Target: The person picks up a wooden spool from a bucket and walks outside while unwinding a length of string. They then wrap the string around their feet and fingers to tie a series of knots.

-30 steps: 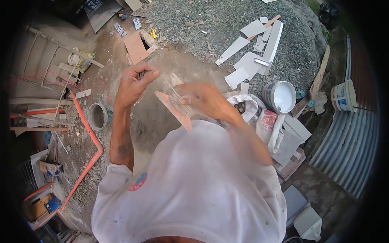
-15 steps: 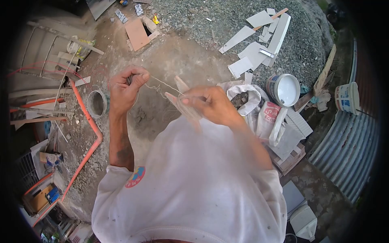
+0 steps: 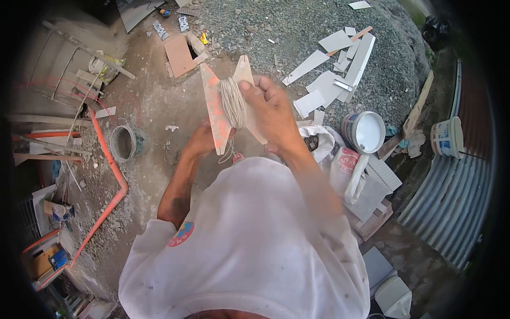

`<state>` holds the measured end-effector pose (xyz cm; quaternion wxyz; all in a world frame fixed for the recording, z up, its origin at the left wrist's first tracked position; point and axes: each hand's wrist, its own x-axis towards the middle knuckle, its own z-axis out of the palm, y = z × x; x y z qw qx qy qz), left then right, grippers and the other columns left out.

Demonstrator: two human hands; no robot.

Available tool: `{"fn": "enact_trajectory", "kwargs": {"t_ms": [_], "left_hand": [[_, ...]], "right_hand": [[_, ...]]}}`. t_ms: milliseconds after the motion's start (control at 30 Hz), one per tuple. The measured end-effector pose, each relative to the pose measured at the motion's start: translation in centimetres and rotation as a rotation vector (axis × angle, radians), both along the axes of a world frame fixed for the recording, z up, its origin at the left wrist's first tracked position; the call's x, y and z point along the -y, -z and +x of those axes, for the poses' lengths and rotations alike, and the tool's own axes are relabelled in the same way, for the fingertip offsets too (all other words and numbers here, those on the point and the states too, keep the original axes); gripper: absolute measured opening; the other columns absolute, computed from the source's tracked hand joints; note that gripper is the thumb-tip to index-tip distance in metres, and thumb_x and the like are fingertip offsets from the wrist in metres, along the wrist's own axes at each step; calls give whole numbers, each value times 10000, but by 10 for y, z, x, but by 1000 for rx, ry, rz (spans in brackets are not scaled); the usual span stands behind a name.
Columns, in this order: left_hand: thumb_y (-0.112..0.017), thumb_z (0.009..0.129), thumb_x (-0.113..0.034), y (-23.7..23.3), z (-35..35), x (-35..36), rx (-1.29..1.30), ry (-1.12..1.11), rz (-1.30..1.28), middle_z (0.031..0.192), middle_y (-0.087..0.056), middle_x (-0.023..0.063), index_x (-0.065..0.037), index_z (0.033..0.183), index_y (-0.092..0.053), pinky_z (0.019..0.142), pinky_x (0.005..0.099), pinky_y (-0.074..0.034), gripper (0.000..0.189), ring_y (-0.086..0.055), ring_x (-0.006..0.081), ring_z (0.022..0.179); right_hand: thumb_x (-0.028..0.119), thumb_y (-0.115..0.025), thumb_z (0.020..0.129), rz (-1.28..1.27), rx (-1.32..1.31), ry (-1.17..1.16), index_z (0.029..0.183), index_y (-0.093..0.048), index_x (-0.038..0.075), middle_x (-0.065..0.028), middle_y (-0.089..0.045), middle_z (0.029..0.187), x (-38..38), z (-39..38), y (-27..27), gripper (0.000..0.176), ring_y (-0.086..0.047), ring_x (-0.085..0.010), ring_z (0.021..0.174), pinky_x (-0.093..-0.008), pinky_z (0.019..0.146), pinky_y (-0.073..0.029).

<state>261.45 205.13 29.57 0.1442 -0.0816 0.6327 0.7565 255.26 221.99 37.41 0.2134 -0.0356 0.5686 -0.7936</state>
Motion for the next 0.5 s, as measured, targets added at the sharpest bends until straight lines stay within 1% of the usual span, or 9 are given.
{"fn": "enact_trajectory", "kwargs": {"t_ms": [67, 133, 167, 267, 300, 333, 400, 433, 500], "left_hand": [[-588, 963, -210, -1, 11, -18, 152, 223, 83, 707, -568, -21, -26, 918, -662, 551, 220, -412, 203, -488, 54, 617], [-576, 968, -227, -21, 11, -18, 147, 221, -113, 683, -551, -21, -18, 914, -667, 546, 218, -400, 235, -475, 49, 610], [-570, 971, -236, -27, 16, -16, 153, 205, -201, 671, -542, -21, -14, 912, -670, 544, 216, -394, 251, -469, 46, 607], [-588, 958, -251, -17, 17, 24, -24, 188, -333, 695, -578, 1, 5, 922, -684, 574, 245, -423, 276, -506, 72, 631], [-596, 952, -260, -32, 14, 34, -56, 180, -518, 722, -606, 17, 7, 932, -690, 600, 262, -439, 284, -529, 88, 656], [-604, 946, -269, -48, 8, 44, -94, 176, -706, 749, -634, 32, 10, 943, -696, 626, 279, -455, 294, -552, 103, 681], [-629, 899, -239, -41, 1, 60, -199, 71, -806, 749, -632, 111, 16, 936, -687, 650, 337, -459, 264, -573, 185, 674], [-642, 876, -224, -38, -5, 66, -257, 21, -858, 749, -631, 151, 19, 933, -683, 662, 365, -461, 253, -583, 226, 670], [-649, 882, -229, -33, -20, 73, -283, 12, -805, 738, -641, 112, 11, 920, -694, 640, 350, -450, 247, -567, 190, 660]], "right_hand": [[230, -621, 947, 161, -95, 160, 1052, -571, -29, -51, -677, 894, 13, -35, 30, 284, -631, -143, 764, -307, 663, -499], [229, -626, 935, 559, -418, 281, 1014, -567, -6, -102, -651, 737, 12, -56, 67, 255, -626, -238, 628, -368, 585, -476], [228, -628, 928, 762, -579, 319, 995, -565, 5, -127, -638, 658, 10, -57, 76, 241, -623, -286, 559, -399, 546, -464], [220, -621, 920, 913, -730, 197, 947, -549, 3, -220, -592, 641, -6, -51, 83, 231, -600, -393, 572, -444, 520, -439], [226, -624, 915, 938, -682, 103, 951, -572, -2, -229, -604, 669, -11, -50, 86, 237, -611, -419, 630, -458, 556, -445], [234, -628, 913, 953, -685, -27, 966, -581, -1, -227, -607, 673, -17, -49, 87, 246, -611, -420, 635, -460, 568, -447], [249, -635, 908, 981, -696, -281, 996, -597, -1, -224, -613, 682, -27, -48, 84, 268, -611, -421, 646, -462, 593, -451], [262, -639, 906, 1017, -611, -442, 1071, -610, 7, -227, -625, 712, -27, -43, 72, 305, -620, -388, 664, -433, 630, -466], [283, -626, 926, 863, -529, -544, 1039, -620, 7, -168, -629, 707, -25, -28, 55, 299, -621, -248, 663, -380, 616, -458]]}}
